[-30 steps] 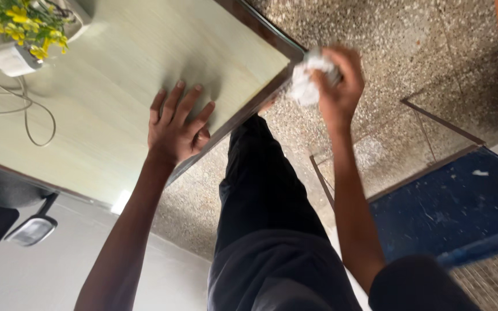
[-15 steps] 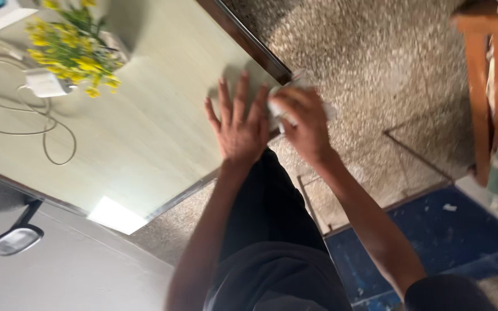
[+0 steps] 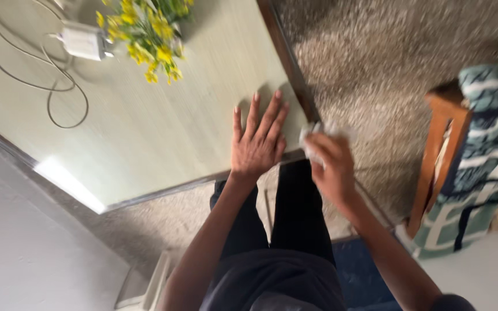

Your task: The person cleans a desk by wiping the glass surface and the edges with a cloth, moving a large water bottle and several phone boxes to reach different areas.

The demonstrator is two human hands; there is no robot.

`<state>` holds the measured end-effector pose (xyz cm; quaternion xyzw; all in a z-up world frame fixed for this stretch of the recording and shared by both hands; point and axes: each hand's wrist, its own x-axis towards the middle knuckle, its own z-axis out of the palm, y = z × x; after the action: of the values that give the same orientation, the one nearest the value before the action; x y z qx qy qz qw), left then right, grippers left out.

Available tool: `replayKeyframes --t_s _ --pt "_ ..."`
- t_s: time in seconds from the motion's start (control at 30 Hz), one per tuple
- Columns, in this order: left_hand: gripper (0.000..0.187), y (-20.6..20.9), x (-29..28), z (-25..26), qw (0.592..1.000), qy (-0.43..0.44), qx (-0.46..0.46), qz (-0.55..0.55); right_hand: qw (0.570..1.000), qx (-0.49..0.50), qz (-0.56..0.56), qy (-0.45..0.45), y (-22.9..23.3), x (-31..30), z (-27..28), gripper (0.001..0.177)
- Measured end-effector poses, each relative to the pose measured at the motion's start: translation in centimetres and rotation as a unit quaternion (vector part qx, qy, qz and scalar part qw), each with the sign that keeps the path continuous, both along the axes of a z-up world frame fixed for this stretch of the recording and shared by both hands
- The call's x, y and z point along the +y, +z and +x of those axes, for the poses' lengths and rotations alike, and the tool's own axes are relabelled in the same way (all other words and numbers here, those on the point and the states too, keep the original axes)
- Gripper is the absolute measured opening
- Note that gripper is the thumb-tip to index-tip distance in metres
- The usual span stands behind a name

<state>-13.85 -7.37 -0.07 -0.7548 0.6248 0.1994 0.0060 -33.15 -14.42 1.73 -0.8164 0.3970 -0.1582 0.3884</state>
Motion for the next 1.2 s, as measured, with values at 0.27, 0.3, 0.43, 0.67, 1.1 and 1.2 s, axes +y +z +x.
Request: replayKeyframes --t_s 0.27,0.3,0.43,0.67,1.1,1.2 --pt "0.068 -0.2 0.1 -0.7 0.998 0.030 -0.011 -0.046 0.990 -0.094 0.012 0.100 -2.6 -5.7 3.3 0.045" --pt "0.068 -0.3 0.2 0.1 0.998 0.047 -0.023 -0.047 0.987 -0.116 -0.009 0.112 -2.9 -6.8 5.7 0.043" --pt "0.080 0.6 0.3 0.2 0.980 0.166 0.060 -0.089 0.964 -0.213 -0.053 0.151 -3.4 -10.6 14.1 0.042" --pt "0.077 1.0 1.0 -0.5 0.937 0.328 -0.073 -0.096 0.950 -0.220 -0.056 0.212 -2.2 -11.1 20.9 0.033" --pt "0.066 0.1 1.4 0.4 0.849 0.500 -0.119 -0.125 0.948 -0.169 -0.070 0.260 -3.8 -5.9 2.8 0.040" --pt "0.067 0.2 1.1 0.4 0.847 0.503 -0.091 -0.146 0.970 -0.138 -0.103 0.173 -3.7 -5.5 4.3 0.032"
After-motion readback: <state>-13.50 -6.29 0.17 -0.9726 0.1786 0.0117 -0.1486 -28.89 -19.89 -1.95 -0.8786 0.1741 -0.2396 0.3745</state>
